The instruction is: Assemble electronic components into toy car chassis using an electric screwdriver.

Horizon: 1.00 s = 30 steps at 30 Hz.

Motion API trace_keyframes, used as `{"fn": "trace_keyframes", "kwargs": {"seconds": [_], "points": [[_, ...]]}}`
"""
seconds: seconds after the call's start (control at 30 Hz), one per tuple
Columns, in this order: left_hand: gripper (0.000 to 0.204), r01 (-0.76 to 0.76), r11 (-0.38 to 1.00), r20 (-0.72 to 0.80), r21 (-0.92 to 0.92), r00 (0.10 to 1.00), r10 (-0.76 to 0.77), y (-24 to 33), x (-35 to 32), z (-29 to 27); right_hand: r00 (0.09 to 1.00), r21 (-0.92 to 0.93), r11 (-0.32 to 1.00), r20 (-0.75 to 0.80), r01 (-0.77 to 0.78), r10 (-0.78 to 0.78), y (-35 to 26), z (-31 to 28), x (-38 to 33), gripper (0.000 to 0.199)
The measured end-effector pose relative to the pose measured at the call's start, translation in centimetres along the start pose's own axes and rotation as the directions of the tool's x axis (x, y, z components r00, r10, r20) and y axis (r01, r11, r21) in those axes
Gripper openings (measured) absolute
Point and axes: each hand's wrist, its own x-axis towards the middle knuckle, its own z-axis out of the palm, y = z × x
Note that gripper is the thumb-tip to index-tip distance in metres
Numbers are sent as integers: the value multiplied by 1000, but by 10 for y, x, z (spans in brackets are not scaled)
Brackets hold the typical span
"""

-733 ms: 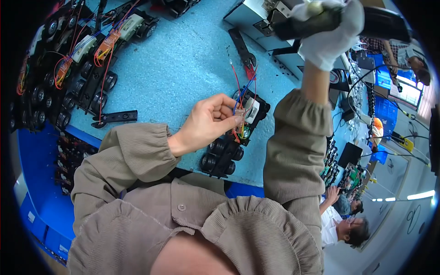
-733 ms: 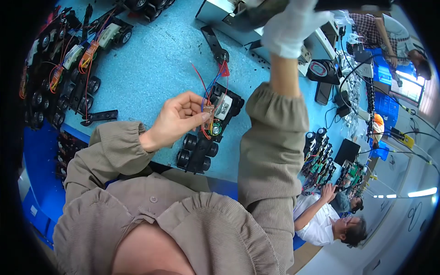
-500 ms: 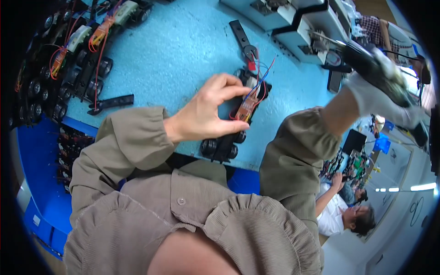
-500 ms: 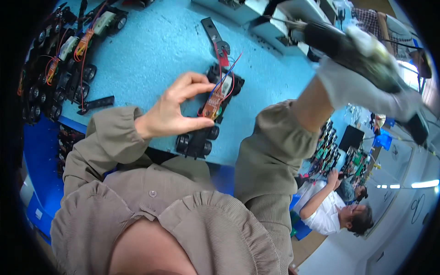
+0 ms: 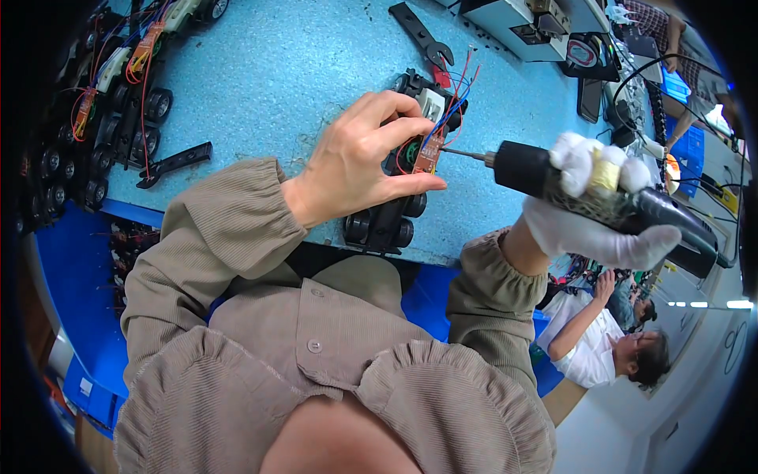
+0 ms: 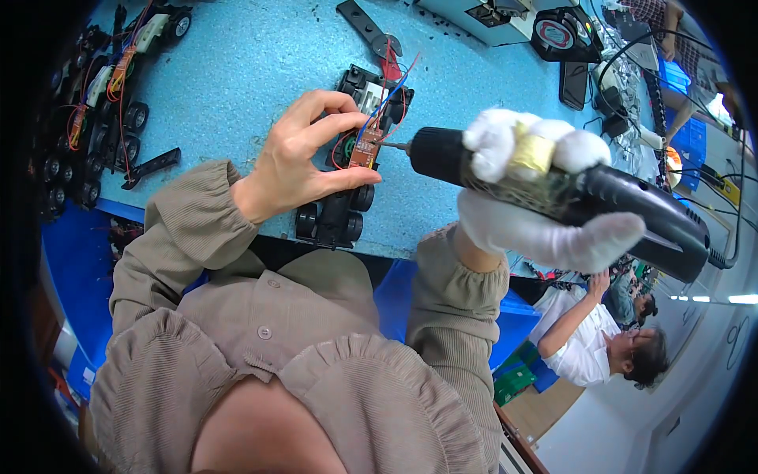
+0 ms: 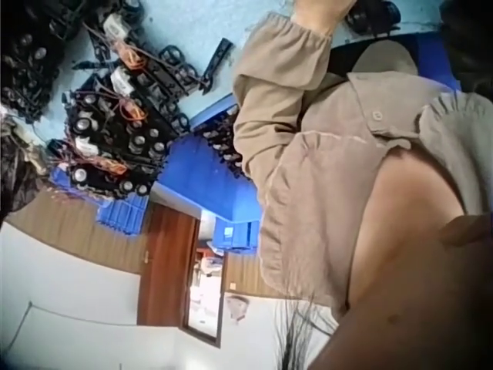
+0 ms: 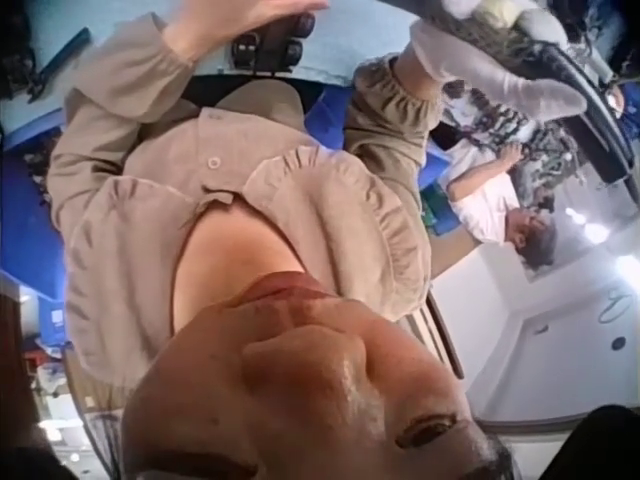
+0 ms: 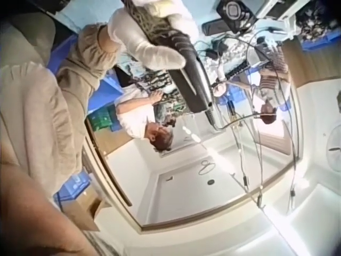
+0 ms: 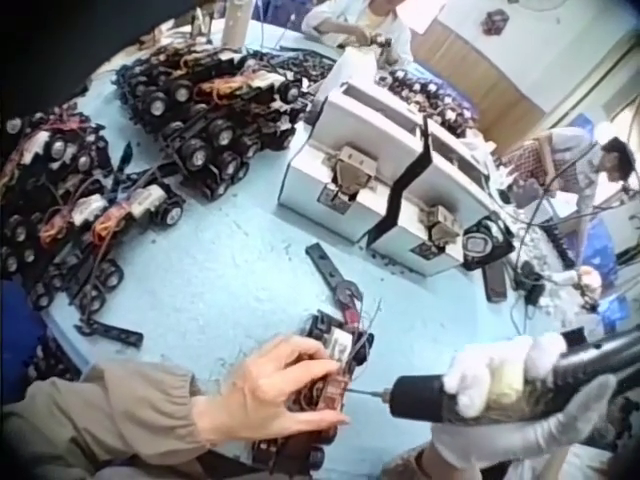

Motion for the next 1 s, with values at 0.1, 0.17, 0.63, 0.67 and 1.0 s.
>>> {"fn": "trace_keyframes", "kwargs": {"seconds": [0.1, 0.17, 0.63, 0.67, 1.0], "points": [[55, 11, 1000, -21, 4, 1000, -11, -2, -3, -1, 1000, 6, 1000, -10, 10, -10, 18, -1, -6, 60], [55, 14, 1000, -28, -8, 1000, -14, -2, -3, 0, 1000, -5, 1000, -20, 16, -16, 21, -2, -6, 60], [51, -20, 999, -48, -25, 999, 19, -5, -3, 3, 969, -169, 973, 162, -160, 187, 16, 23, -1, 38], [50, -32, 999, -60, -22, 998, 30, -6, -3, 3, 968, -171, 973, 169, -157, 186, 17, 23, 0, 40], [50, -10, 1000, -27, 15, 1000, 10, -5, -1, -5, 954, -174, 984, 290, -27, 78, 36, 22, 43, 63]]}}
